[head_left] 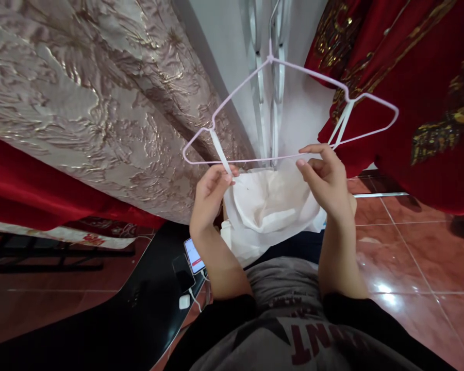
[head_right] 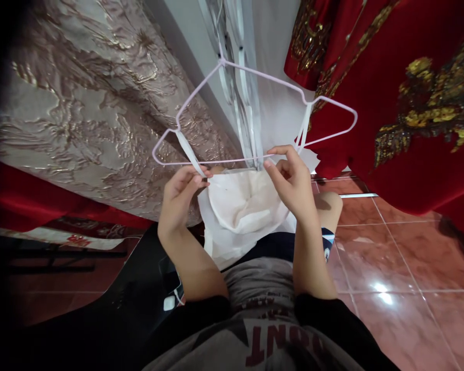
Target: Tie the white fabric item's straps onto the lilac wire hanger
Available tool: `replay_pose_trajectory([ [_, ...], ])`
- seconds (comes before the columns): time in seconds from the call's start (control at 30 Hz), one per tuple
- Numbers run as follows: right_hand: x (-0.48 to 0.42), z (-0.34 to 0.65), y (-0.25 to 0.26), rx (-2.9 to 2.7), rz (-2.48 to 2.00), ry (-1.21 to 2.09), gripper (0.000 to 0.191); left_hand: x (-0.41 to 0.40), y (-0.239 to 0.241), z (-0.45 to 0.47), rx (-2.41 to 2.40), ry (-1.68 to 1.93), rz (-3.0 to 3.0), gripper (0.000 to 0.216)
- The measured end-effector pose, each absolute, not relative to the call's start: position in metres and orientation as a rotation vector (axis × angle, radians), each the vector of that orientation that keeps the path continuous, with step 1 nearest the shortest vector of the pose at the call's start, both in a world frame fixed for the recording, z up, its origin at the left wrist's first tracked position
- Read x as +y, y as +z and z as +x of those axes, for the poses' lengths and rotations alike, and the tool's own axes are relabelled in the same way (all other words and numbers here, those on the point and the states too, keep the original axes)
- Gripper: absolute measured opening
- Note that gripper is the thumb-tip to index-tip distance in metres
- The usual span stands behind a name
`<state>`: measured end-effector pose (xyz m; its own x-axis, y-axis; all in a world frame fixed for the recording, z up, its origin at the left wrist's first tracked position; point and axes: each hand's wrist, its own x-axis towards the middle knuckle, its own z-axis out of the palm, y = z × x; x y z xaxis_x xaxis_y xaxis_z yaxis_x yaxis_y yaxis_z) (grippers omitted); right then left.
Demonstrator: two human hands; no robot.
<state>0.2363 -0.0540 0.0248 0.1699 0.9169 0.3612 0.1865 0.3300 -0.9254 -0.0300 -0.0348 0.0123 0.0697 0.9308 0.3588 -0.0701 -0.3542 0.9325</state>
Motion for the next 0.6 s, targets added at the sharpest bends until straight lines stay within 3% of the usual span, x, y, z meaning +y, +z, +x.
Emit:
replay_pose_trajectory([
  [0.17,-0.050,0.230,0.024,-1.256,-1.086,0.657,0.026,-0.047,0.022,-0.048,0.882,1.477,1.469,0.025],
  [0.43,-0.051,0.227,0.026,-1.254,-1.066,0.696,0.030,-0.040,0.061,-0.038,0.436,1.892,1.170,0.060],
  [0.5,-0.052,0.228,0.026,-1.257,-1.075,0.694,0.029,-0.038,0.066,-0.035,0.456,2.016,1.182,0.057],
  [0.6,-0.052,0.230,0.024,-1.261,-1.082,0.681,0.027,-0.036,0.056,-0.038,0.577,2.260,1.130,0.035],
])
